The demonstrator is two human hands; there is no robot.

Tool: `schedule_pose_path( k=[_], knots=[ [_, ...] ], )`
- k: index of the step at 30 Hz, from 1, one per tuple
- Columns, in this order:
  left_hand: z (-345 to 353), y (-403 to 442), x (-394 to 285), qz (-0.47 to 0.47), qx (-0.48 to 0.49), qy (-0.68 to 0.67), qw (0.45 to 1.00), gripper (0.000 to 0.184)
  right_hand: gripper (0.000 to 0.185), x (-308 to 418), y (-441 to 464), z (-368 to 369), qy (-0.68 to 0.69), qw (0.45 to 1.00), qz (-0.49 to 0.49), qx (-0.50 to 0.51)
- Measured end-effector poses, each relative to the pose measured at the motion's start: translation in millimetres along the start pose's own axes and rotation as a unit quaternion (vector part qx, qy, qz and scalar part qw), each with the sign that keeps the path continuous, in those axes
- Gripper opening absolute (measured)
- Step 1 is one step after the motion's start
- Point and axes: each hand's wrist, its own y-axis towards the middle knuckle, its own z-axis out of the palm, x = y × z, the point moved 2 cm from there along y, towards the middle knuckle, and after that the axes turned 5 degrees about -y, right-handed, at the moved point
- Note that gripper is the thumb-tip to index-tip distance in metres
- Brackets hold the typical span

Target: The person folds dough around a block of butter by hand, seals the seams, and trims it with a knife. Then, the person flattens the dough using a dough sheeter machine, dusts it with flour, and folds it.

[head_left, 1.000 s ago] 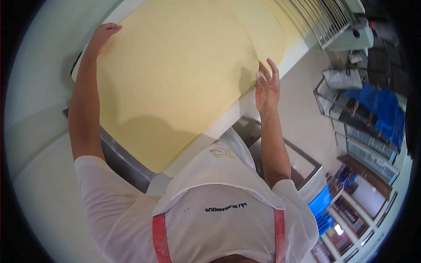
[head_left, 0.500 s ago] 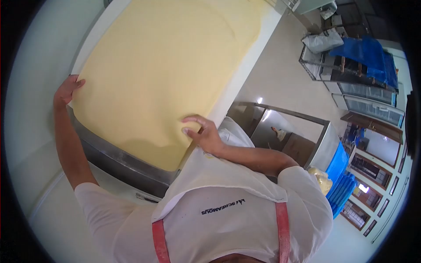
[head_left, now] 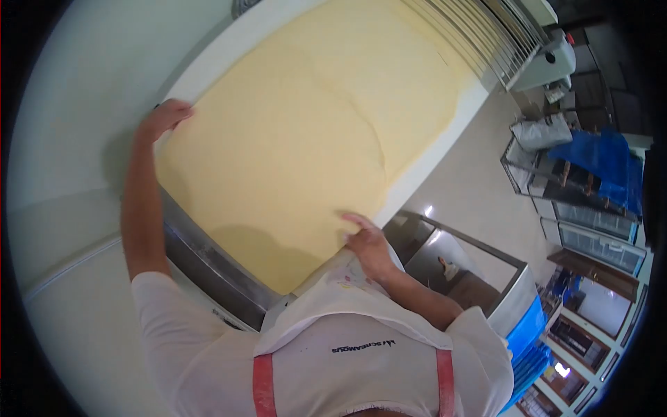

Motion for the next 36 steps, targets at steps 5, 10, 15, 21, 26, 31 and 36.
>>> schedule_pose_path(
  k=[5, 10, 15, 21, 26, 31, 36],
  knots=[
    [54.1, 63.3, -92.9, 0.031, -0.146, 0.054, 0.987, 0.043, 0.039, 21.3, 24.9, -10.1, 0.096, 0.983, -0.101, -0.122],
    [67.6, 79.2, -89.7, 0.039, -0.309, 0.229, 0.922, 0.053, 0.036, 28.1, 41.8, -7.2, 0.043, 0.983, -0.122, -0.13],
    [64.3, 100.4, -66.9, 0.036, -0.349, 0.314, 0.882, 0.058, 0.033, 30.6, 43.8, -29.6, -0.138, 0.963, -0.173, -0.152],
    [76.3, 91.0, -82.3, 0.009, -0.411, 0.285, 0.866, 0.06, 0.031, 56.2, 44.4, -42.0, 0.003, 0.986, -0.13, -0.108],
    [74.3, 85.3, -86.8, -0.018, -0.385, 0.291, 0.876, 0.057, 0.029, 53.3, 55.4, -38.7, -0.052, 0.979, -0.158, -0.117],
    [71.2, 87.4, -79.3, -0.008, -0.406, 0.279, 0.87, 0.055, 0.026, 53.1, 61.7, -42.0, -0.071, 0.971, -0.195, -0.118],
    [70.9, 88.0, -77.8, -0.006, -0.42, 0.3, 0.856, 0.055, 0.027, 56.3, 61.9, -42.6, -0.137, 0.953, -0.226, -0.147]
  ],
)
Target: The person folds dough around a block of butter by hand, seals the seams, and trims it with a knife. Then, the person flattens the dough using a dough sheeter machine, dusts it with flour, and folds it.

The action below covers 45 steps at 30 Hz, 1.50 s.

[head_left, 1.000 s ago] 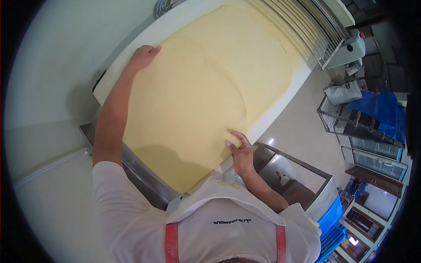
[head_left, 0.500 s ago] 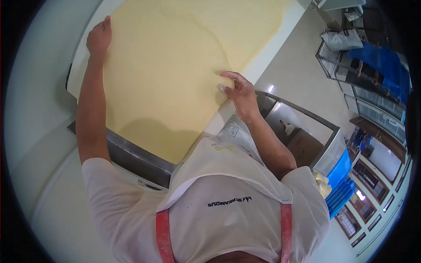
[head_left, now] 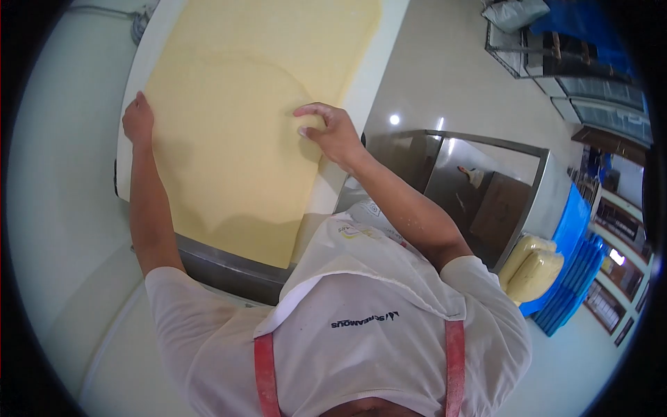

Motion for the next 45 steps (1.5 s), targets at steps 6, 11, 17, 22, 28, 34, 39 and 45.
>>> schedule_pose_path(
  k=[6, 11, 17, 22, 28, 34, 39, 45],
  knots=[
    [1.3, -3.6, -5.7, 0.121, -0.073, -0.139, 0.98, 0.032, 0.027, -19.9, -4.3, -11.5, 0.031, 0.998, 0.036, 0.051],
    [24.1, 7.7, 2.3, 0.038, 0.02, -0.306, 0.951, 0.025, 0.028, -7.8, -22.7, -12.3, -0.033, 0.989, 0.031, 0.144],
    [28.8, 10.9, -1.7, 0.068, -0.023, -0.264, 0.962, 0.029, 0.028, -10.5, -16.0, -21.7, -0.04, 0.979, 0.05, 0.195],
    [12.2, -4.8, -23.9, 0.077, -0.037, -0.205, 0.975, 0.027, 0.03, 15.0, 36.6, -27.1, 0.008, 0.98, 0.041, 0.193],
    [8.9, -6.6, -23.7, 0.065, -0.023, -0.253, 0.965, 0.026, 0.026, 23.1, 98.4, -68.7, -0.016, 0.941, 0.003, 0.339],
    [33.8, 34.8, -84.1, 0.115, -0.083, -0.159, 0.977, 0.047, 0.052, 73.5, 225.2, -206.5, -0.456, 0.86, -0.199, -0.109],
    [66.8, 114.4, -243.1, 0.099, 0.017, -0.185, 0.978, 0.057, 0.07, 71.2, 268.6, -187.7, -0.396, 0.892, -0.218, -0.026],
    [61.0, 146.9, -281.7, 0.015, 0.068, -0.135, 0.988, 0.06, 0.051, 67.7, 289.4, -202.5, 0.085, 0.992, 0.058, 0.068]
  ],
)
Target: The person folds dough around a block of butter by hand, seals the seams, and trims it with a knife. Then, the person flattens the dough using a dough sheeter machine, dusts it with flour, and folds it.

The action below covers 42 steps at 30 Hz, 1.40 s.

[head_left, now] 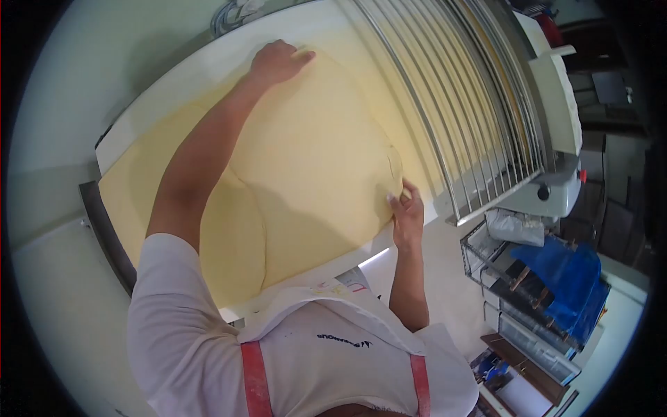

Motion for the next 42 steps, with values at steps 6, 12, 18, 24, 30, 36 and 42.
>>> schedule_pose_path(
  k=[6, 12, 18, 24, 30, 36, 42],
  knots=[
    [-3.2, 6.1, 20.6, -0.002, -0.055, 0.076, 0.996, 0.06, 0.04, 18.2, 39.2, 17.1, -0.059, 0.988, 0.072, 0.125],
    [-6.9, 4.1, 23.9, -0.019, -0.045, 0.03, 0.998, 0.054, 0.043, 16.3, 33.7, 16.3, -0.047, 0.992, 0.057, 0.102],
    [-11.2, 28.9, 5.6, 0.031, 0.08, -0.109, 0.99, 0.046, 0.037, 16.1, 40.3, 8.4, -0.033, 0.995, 0.055, 0.077],
    [-42.8, 15.8, 24.4, 0.107, 0.115, -0.268, 0.951, 0.029, 0.032, 46.9, 3.9, 26.0, -0.189, 0.977, -0.069, 0.075],
    [-78.2, -85.2, 86.4, -0.187, -0.025, -0.664, 0.724, 0.039, 0.032, 46.3, -86.8, 112.6, -0.412, 0.807, -0.357, 0.229],
    [-63.1, -124.7, 109.7, -0.222, 0.058, -0.542, 0.809, 0.036, 0.036, -11.7, -88.1, 154.0, -0.513, 0.726, -0.355, 0.29],
    [-56.3, -119.3, 110.4, -0.227, 0.017, -0.476, 0.85, 0.028, 0.035, -5.4, -88.1, 144.2, -0.492, 0.727, -0.362, 0.313]
  ],
)
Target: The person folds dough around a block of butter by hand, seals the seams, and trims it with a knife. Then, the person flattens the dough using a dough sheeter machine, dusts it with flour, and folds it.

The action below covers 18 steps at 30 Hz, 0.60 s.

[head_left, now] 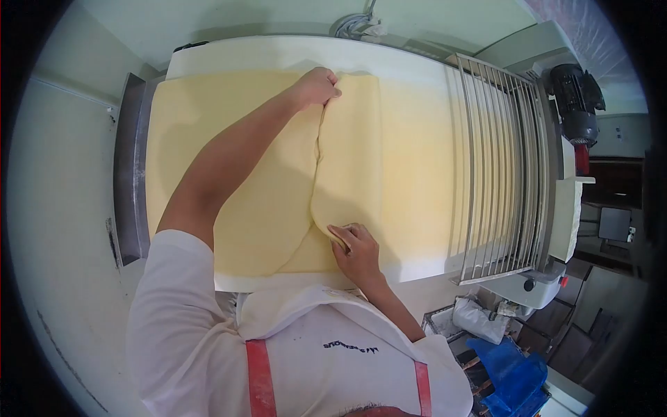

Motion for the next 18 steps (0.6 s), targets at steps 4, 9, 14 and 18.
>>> schedule_pose_path(
  k=[4, 9, 14, 18],
  knots=[
    [-4.0, 0.8, 5.5, 0.033, -0.02, 0.091, 0.995, 0.026, 0.036, -1.8, -4.3, -3.6, 0.003, 0.998, -0.059, -0.008],
    [-6.6, 3.2, 9.9, 0.032, -0.042, 0.079, 0.996, 0.023, 0.036, -5.4, 2.1, -2.8, -0.005, 0.997, -0.078, 0.015],
    [-7.8, -9.4, 1.2, 0.024, -0.017, 0.071, 0.997, 0.028, 0.035, -6.6, 4.0, -9.1, 0.006, 0.995, -0.088, 0.039],
    [-10.3, -23.4, -6.4, 0.035, -0.033, 0.143, 0.989, 0.032, 0.034, -14.3, -3.0, -11.1, -0.006, 0.993, -0.108, 0.052]
  ],
)
